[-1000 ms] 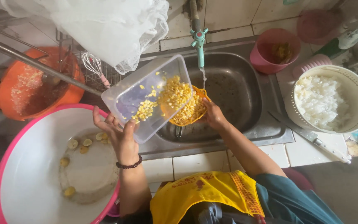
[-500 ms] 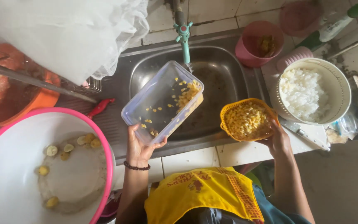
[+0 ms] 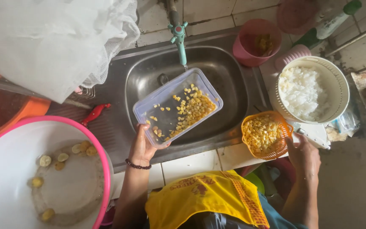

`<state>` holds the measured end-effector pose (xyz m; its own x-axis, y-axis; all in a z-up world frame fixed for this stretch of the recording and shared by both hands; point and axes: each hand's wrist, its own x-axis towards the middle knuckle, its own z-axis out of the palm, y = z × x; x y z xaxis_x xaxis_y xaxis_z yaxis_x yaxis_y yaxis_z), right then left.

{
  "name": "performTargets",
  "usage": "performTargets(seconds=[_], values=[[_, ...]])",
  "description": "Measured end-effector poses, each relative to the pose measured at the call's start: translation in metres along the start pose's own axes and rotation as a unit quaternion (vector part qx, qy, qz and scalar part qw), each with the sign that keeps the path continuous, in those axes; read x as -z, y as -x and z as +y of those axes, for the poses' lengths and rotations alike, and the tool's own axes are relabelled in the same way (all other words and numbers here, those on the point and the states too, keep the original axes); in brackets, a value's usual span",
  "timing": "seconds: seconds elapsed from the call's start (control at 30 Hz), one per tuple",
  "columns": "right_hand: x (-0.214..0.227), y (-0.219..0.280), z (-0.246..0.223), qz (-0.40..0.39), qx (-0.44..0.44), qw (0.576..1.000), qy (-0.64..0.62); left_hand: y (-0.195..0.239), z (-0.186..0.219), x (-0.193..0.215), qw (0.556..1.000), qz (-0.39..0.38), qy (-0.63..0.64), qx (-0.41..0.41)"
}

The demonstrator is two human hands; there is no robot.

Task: Washing corn kernels in a plastic container and a strainer at a kitchen sink.

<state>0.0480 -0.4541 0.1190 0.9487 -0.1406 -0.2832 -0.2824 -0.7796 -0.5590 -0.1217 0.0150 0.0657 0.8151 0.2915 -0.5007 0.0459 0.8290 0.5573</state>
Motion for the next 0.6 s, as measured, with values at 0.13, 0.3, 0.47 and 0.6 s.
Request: performTargets(seconds=[0.13,0.3,0.47,0.6], values=[[0.021,0.025,-0.042,0.163,0.176,0.968,0.068,-0.006,-0.032,0.056,0.995,-0.085,-0.013,-0.06],[0.054,0.078,-0.137,-0.133,0.382,0.888,-0.22,0.101,0.026,-0.053,0.986,-0.159,-0.025,0.034],[0.064,0.116,-0.151,-0.105,0.518,0.815,-0.237,0.153,0.05,-0.072,0.938,-0.328,-0.054,-0.1],[0.051,0.121,-0.127,-0.049,0.618,0.694,-0.367,0.166,0.022,0.003,0.973,-0.102,-0.183,-0.1]])
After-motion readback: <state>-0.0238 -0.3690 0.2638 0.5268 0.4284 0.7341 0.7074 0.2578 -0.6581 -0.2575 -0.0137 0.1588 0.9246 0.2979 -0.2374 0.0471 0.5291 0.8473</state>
